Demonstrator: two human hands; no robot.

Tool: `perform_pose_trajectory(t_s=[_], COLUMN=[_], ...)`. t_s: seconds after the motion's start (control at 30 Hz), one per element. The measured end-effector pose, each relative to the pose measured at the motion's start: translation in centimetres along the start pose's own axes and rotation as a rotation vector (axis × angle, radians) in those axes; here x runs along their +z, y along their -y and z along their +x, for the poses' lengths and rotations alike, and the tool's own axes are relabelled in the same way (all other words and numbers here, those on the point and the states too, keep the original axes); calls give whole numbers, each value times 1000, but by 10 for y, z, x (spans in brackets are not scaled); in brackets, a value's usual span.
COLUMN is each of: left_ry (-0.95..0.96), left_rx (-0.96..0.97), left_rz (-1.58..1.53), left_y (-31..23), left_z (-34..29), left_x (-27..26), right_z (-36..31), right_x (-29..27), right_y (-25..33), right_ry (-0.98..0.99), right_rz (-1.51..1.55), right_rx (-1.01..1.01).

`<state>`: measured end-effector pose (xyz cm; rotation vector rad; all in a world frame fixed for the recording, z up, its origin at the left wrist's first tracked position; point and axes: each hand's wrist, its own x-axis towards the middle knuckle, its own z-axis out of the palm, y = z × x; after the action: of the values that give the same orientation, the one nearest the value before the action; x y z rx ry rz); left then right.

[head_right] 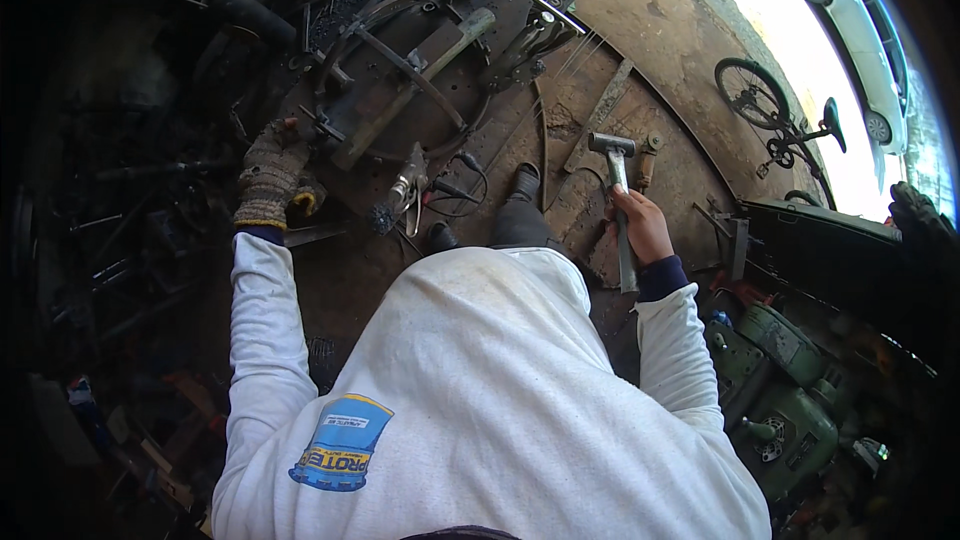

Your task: The person assembles and secures curved metal components on a jig, using locking pliers to hold pieces in place and a hammer to strike a metal rod and the assembly.

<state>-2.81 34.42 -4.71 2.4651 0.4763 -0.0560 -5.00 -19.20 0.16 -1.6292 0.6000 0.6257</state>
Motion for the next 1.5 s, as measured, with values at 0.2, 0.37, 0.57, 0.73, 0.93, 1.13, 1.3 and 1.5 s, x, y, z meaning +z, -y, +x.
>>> perform_pose_trajectory(t_s=[0.2, 0.37, 0.57, 0.73, 0.93, 1.13, 1.3, 1.5], left_ry=[-70, 120, 448, 636, 548, 437, 282, 386], left_rx=[-57, 164, 202, 257, 242, 124, -111, 146], left_rz=[56, 168, 729, 793, 900, 1004, 981, 637], left_y=[-74, -190, -238, -273, -279, -259, -248, -277], left_z=[16, 80, 165, 184, 192, 218, 216, 197], left_x=[-94, -102, -13, 17, 10, -16, 9, 26], right_z=[52, 121, 166, 193, 202, 206, 190, 171], right_x=[-23, -42, -43, -58, -68, -61, -29, 11], right_y=[63, 119, 166, 160, 162, 188, 217, 257], right_ry=[86, 222, 391, 459, 487, 523, 636, 730], right_rz=[25, -19, -60, -86, -118, -24, -37, -111], right_rx=[-96, -166, -119, -76, 8, 96, 89, 71])
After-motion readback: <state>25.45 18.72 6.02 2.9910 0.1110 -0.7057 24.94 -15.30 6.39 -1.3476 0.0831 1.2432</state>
